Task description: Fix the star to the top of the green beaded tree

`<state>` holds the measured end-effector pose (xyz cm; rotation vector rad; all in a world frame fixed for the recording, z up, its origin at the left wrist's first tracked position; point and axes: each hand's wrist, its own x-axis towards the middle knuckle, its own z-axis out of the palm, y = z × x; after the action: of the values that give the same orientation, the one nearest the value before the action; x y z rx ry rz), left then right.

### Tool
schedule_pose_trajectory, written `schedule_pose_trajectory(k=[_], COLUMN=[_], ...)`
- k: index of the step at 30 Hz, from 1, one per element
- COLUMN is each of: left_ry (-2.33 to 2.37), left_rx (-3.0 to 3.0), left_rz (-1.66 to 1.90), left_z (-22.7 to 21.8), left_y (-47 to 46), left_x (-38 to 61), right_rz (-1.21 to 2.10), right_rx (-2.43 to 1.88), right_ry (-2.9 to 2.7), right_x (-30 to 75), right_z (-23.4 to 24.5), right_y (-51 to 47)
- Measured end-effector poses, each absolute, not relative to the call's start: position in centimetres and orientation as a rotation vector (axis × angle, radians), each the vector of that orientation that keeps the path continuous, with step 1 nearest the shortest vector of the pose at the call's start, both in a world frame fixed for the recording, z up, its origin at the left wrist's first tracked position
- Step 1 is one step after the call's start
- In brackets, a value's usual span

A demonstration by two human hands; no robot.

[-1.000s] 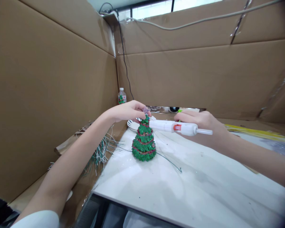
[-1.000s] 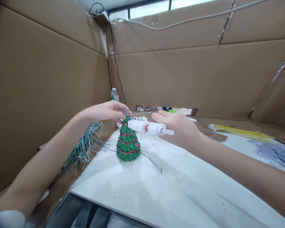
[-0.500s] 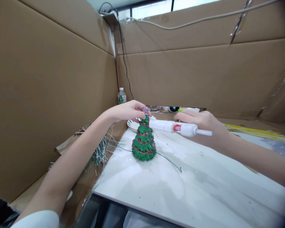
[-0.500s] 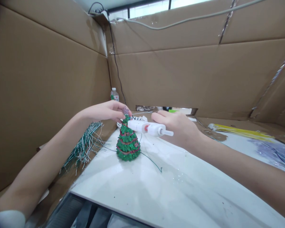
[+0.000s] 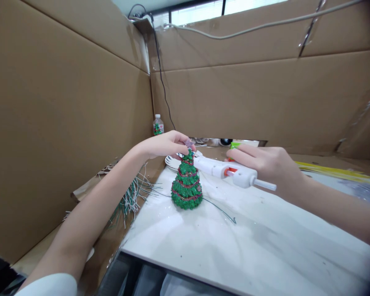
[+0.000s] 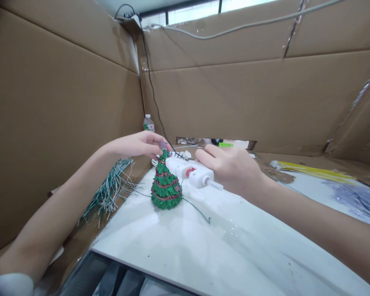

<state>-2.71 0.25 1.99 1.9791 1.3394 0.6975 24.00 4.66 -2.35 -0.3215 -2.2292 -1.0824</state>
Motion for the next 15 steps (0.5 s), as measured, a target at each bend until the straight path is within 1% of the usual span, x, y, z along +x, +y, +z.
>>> schedule_pose_trajectory(k=[4,8,12,15], left_ry=[1.355,1.349,1.34,1.327], left_rx=[1.988,1.985,1.98,1.981], left_rz=[0.696,0.695,0.701,0.713], left_z=[2.01,2.03,2.04,2.02], left_y=[0.26,0.33,0.26,0.13], left_x=[-2.7,-2.73,-2.61,-2.5], right_rz=[-1.17,-1.182,-1.106,-0.968], right_rx=[-0.321,-0.331,-0.399,-0.438], right_ry=[-2.186,-2.198,-2.253,-2.358], right_x=[23.94,23.86,23.92,24.18], right_z=[-2.55,-2.62,-2.59,-2.56], right_y=[4.53,4.31,4.15,4.26])
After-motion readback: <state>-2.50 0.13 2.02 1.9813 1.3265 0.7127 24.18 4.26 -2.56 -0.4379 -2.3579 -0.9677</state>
